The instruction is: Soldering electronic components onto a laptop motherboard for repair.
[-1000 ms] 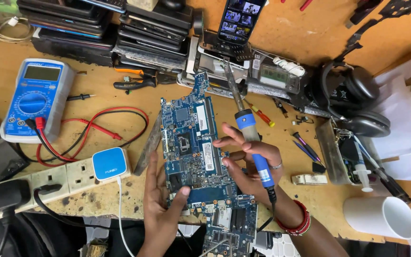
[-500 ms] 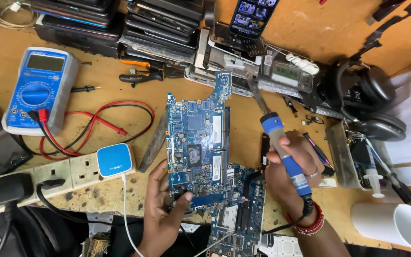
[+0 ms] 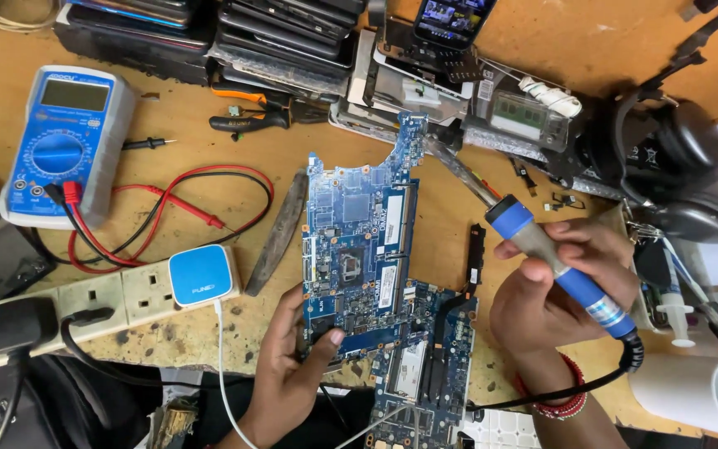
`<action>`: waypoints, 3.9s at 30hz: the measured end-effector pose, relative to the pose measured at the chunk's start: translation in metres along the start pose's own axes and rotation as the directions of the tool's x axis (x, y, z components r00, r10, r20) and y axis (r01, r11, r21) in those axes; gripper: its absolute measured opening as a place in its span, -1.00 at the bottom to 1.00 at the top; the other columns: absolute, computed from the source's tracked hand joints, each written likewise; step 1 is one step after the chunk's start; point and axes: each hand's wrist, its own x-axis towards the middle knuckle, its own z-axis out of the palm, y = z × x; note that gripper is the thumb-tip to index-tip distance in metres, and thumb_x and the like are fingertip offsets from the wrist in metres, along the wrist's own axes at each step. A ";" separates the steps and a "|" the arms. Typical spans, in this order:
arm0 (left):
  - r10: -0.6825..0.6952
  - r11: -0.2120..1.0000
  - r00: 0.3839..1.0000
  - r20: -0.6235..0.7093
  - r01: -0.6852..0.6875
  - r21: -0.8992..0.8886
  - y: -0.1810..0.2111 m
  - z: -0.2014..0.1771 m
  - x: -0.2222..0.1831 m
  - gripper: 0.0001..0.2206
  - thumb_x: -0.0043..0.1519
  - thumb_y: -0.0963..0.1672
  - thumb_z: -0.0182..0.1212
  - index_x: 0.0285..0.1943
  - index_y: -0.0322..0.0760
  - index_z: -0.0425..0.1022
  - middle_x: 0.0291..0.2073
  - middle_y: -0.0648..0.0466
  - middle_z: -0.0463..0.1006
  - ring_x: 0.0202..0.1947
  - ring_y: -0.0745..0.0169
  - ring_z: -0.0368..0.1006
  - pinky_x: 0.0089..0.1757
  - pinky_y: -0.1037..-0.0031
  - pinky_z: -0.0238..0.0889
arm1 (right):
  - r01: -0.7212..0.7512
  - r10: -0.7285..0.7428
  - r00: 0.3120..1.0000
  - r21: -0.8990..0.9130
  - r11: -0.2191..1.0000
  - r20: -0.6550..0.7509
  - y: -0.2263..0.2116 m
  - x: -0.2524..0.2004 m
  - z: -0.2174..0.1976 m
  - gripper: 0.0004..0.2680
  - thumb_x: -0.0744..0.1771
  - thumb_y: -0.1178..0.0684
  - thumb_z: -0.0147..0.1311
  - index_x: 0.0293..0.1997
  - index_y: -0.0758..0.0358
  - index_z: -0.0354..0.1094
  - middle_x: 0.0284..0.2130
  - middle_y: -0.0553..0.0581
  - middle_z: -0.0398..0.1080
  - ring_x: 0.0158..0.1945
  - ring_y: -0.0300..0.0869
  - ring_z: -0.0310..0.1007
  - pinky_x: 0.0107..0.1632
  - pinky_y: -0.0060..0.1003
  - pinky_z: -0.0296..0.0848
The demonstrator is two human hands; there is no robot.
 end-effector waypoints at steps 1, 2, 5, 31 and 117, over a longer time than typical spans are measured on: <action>-0.004 1.000 1.000 0.004 0.004 -0.001 -0.012 -0.002 -0.003 -0.44 0.27 -0.16 0.25 0.49 -0.29 0.25 0.40 0.01 0.43 0.48 0.10 0.26 0.34 0.32 0.09 | -0.002 0.002 1.000 -0.005 1.000 0.001 0.000 0.001 0.000 -0.72 0.39 -0.14 0.13 -0.10 0.23 0.11 -0.23 0.28 0.17 -0.14 -0.10 0.36 -0.50 -0.18 0.57; -0.037 0.999 0.999 -0.019 0.038 0.012 -0.024 -0.005 -0.005 -0.36 0.25 -0.14 0.28 0.54 -0.26 0.15 0.51 -0.04 0.25 0.55 -0.02 0.07 0.39 0.18 -0.03 | 0.018 -0.018 1.000 -0.024 1.000 0.007 0.000 0.002 0.000 -0.73 0.41 -0.14 0.10 -0.08 0.22 0.10 -0.23 0.29 0.16 -0.14 -0.07 0.34 -0.49 -0.20 0.54; -0.079 0.996 0.996 -0.052 0.080 0.024 -0.038 -0.007 -0.009 -0.27 0.22 -0.12 0.31 0.59 -0.23 0.05 0.61 -0.10 0.08 0.62 -0.15 -0.12 0.43 0.04 -0.13 | 0.045 -0.045 0.999 -0.032 0.998 0.006 0.003 0.001 -0.001 -0.74 0.41 -0.14 0.08 -0.06 0.19 0.09 -0.24 0.30 0.14 -0.18 -0.05 0.34 -0.49 -0.23 0.48; -0.130 0.991 0.990 -0.056 0.130 0.009 0.012 0.003 -0.012 -0.18 0.21 -0.15 0.26 0.67 -0.10 -0.12 0.68 -0.04 -0.18 0.66 -0.07 -0.43 0.43 0.07 -0.44 | 0.022 -0.022 1.000 0.017 1.000 0.016 -0.001 0.004 0.000 -0.77 0.42 -0.13 0.08 -0.05 0.15 0.13 -0.20 0.23 0.14 -0.06 -0.09 0.32 -0.50 -0.16 0.59; -0.410 0.909 0.904 0.122 0.394 0.138 0.026 0.011 0.000 -0.04 0.23 -0.04 0.27 0.67 0.25 -0.46 0.71 0.25 -0.40 0.66 -0.08 -0.55 0.38 -0.32 -0.25 | -0.521 0.498 0.791 -0.034 0.853 0.357 0.015 -0.027 -0.010 -0.78 0.43 0.01 0.06 0.09 0.19 0.08 -0.18 0.31 0.46 -0.08 -0.04 0.57 -0.17 -0.32 0.60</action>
